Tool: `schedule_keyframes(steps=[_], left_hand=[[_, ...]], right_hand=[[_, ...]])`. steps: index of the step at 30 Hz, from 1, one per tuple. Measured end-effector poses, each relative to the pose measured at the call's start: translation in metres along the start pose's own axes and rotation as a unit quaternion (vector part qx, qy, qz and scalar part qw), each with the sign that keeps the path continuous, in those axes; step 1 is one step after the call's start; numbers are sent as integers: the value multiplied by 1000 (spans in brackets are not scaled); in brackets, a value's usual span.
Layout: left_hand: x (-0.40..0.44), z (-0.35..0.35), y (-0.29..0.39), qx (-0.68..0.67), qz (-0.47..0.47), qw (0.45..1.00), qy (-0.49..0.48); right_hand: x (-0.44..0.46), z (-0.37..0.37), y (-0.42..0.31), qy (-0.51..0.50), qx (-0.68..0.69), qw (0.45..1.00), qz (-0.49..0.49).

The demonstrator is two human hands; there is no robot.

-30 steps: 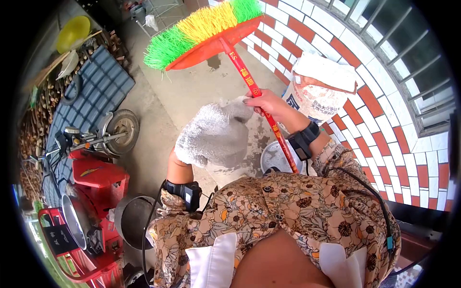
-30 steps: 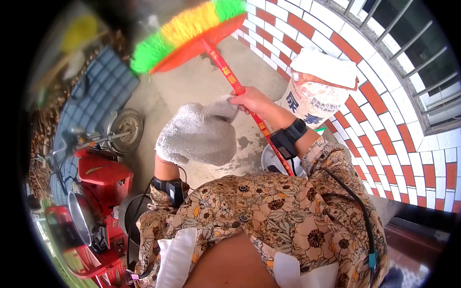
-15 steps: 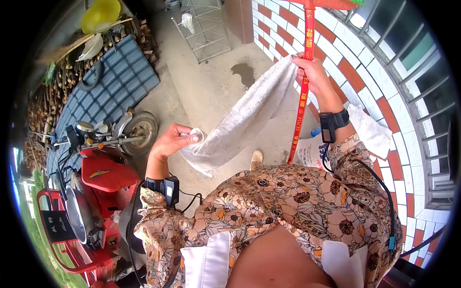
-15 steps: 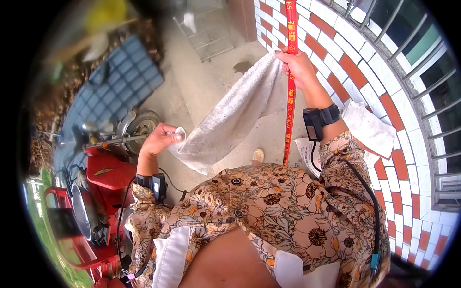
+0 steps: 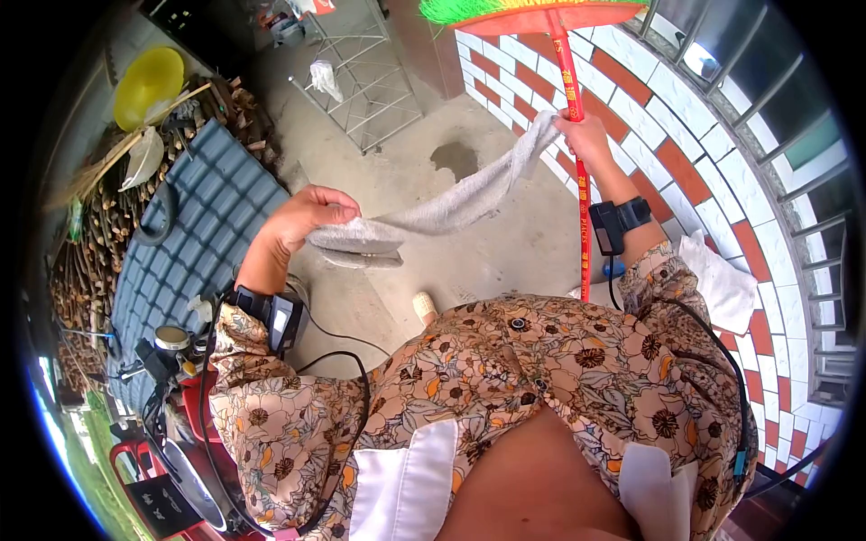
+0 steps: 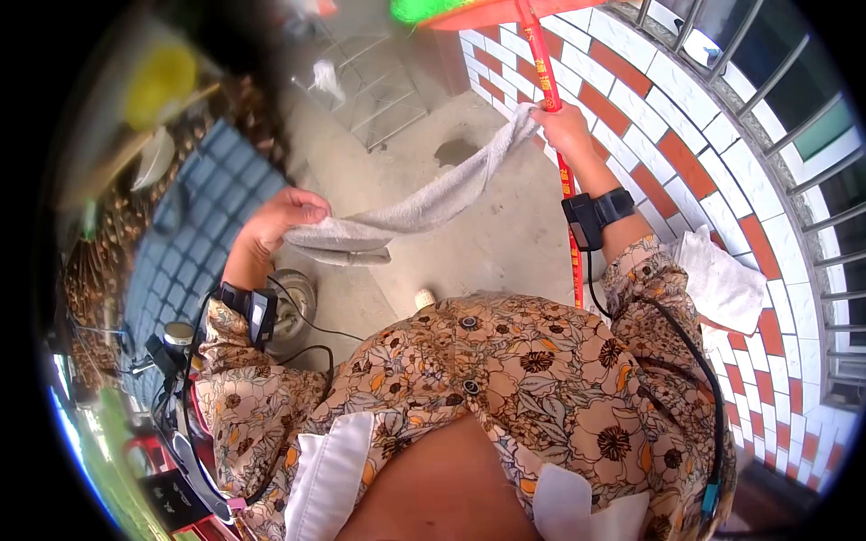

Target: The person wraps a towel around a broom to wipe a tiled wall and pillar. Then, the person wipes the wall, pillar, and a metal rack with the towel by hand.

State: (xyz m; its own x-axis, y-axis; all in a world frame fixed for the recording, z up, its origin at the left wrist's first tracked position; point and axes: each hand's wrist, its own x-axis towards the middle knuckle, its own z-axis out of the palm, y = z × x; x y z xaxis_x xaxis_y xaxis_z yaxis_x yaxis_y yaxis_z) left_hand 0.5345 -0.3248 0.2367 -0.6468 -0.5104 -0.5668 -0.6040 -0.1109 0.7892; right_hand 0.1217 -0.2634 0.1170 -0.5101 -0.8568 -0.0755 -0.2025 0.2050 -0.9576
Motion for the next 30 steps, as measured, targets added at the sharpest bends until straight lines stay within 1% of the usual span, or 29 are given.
schedule_keyframes(steps=[1, 2, 3, 4, 5, 7, 8, 9, 11, 12, 13, 15, 16, 17, 18, 19, 20, 21, 22, 23, 24, 25, 26, 27, 29, 30], left_hand=[[16, -17, -4, -210, 4, 974, 88], [31, -34, -5, -202, 7, 976, 82], [48, -53, -5, -289, 13, 953, 87], [63, -72, -3, -373, 20, 923, 90], [84, -96, 3, -364, 11, 928, 82], [115, -131, 8, -394, -29, 918, 7], [125, -136, 16, -361, -44, 930, 45], [135, -151, 18, -356, -38, 933, 35], [155, -175, 21, -258, 1, 966, -29], [171, -179, 15, -253, 1, 967, -40], [170, -203, 20, -246, -3, 968, -51], [162, -234, 44, -202, 49, 974, -92], [154, -243, 56, -197, 72, 976, -64], [153, -258, 63, -191, 72, 976, -69], [155, -274, 67, -171, 91, 978, -79], [157, -267, 54, -154, 115, 978, -78], [157, -282, 64, -122, 114, 983, -81], [159, -288, 67, -120, 108, 983, -82], [162, -295, 69, -72, 118, 988, -68], [165, -305, 71, -23, 129, 990, -52], [169, -314, 69, -23, 124, 991, -50], [173, -323, 66, 28, 133, 990, -35], [163, -313, 39, 79, 161, 984, -5], [158, -320, 34, 83, 160, 984, -2], [161, -328, 31, 91, 172, 980, 40], [162, -326, 34, 91, 170, 980, 42]], right_hand=[[3, 3, 8, 28, -63, 997, -22], [1, 7, 14, 47, -80, 995, -32], [-2, 9, 18, 59, -78, 995, -32], [-7, 11, 20, 13, -64, 998, -2], [-13, 15, 22, -37, -47, 997, 43], [-41, 30, 9, -172, 56, 978, 105], [-52, 35, 9, -238, 58, 962, 117], [-64, 47, 10, -306, 58, 941, 134], [-82, 80, 15, -380, 63, 907, 168], [-80, 96, 46, -422, 67, 886, 180], [-82, 125, 48, -454, 72, 867, 193], [-85, 174, 42, -509, 142, 807, 265], [-84, 201, 49, -524, 195, 774, 297], [-84, 225, 53, -539, 248, 736, 327], [-84, 244, 46, -533, 256, 732, 338], [-82, 253, 66, -538, 252, 732, 332], [-73, 270, 57, -543, 263, 725, 332], [-68, 281, 54, -549, 271, 718, 331], [-63, 287, 50, -536, 262, 735, 321], [-53, 292, 48, -539, 265, 733, 321], [-45, 295, 47, -549, 273, 727, 309], [-38, 299, 47, -559, 282, 720, 298], [-44, 301, 69, -568, 276, 726, 273], [-42, 306, 65, -571, 277, 725, 268], [-30, 310, 61, -586, 243, 731, 249], [-25, 312, 62, -588, 244, 730, 249]])
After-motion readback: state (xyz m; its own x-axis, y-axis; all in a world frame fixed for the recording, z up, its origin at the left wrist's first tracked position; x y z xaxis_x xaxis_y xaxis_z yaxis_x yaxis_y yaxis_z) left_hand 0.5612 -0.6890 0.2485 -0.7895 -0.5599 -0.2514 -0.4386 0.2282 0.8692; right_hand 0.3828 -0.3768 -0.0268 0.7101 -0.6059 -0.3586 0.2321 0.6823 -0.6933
